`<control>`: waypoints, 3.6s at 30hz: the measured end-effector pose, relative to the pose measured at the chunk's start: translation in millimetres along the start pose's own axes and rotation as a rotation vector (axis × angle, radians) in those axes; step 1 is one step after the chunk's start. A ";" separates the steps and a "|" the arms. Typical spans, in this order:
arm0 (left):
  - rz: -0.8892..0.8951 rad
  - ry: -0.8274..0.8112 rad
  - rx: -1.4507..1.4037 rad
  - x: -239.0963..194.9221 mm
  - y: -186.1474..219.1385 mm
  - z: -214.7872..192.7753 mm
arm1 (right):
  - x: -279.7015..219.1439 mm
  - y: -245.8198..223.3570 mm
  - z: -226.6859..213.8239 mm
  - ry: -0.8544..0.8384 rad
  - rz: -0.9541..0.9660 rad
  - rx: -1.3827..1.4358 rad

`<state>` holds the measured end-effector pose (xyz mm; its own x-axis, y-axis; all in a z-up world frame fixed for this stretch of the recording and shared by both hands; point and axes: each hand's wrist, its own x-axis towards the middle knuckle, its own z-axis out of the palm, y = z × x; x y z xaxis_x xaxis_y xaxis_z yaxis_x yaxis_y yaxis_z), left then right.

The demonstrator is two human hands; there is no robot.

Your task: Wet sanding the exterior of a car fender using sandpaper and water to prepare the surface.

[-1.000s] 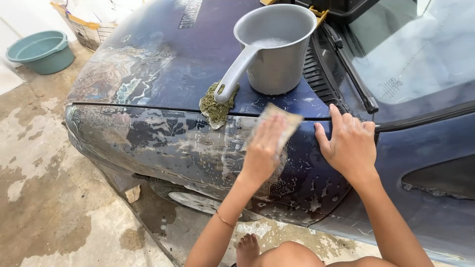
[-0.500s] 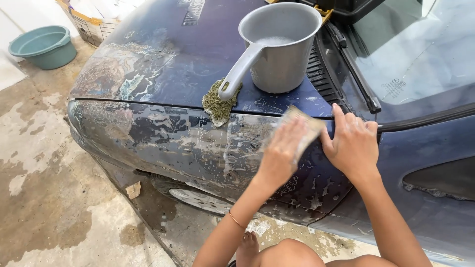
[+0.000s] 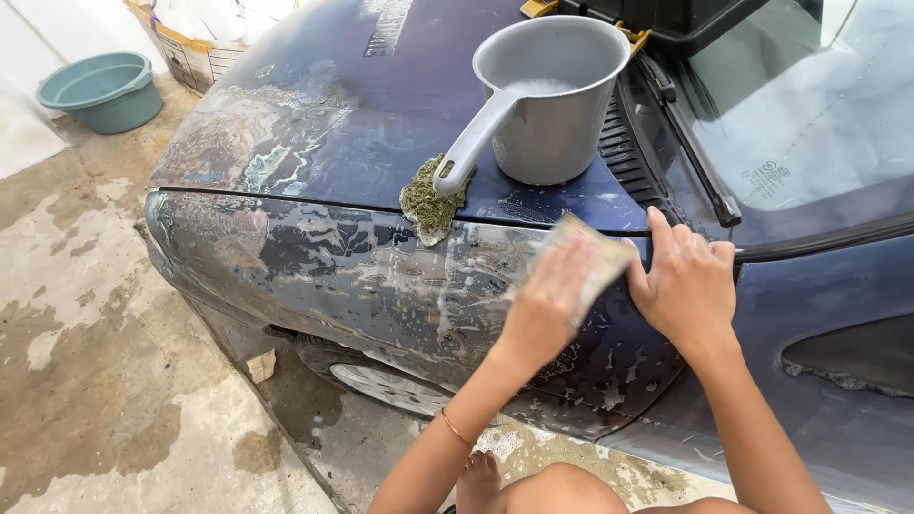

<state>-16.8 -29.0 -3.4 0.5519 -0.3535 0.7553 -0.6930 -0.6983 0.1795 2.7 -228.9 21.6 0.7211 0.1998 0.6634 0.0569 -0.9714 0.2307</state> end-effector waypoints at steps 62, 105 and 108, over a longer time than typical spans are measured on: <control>-0.141 -0.027 -0.131 15.6 20.9 -17.1 | 5.6 -6.1 -12.9 -0.069 0.030 -0.026; -0.256 0.040 -0.044 39.2 -51.5 -48.0 | 10.6 0.8 -15.0 -0.057 -0.028 -0.051; -0.156 0.017 -0.108 25.6 -45.0 -11.2 | 9.5 -0.5 -12.8 -0.066 0.000 -0.015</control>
<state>23.3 0.4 14.9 0.6492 -0.2347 0.7235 -0.6458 -0.6726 0.3613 0.7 -224.9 36.8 0.7650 0.1908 0.6151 0.0474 -0.9692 0.2417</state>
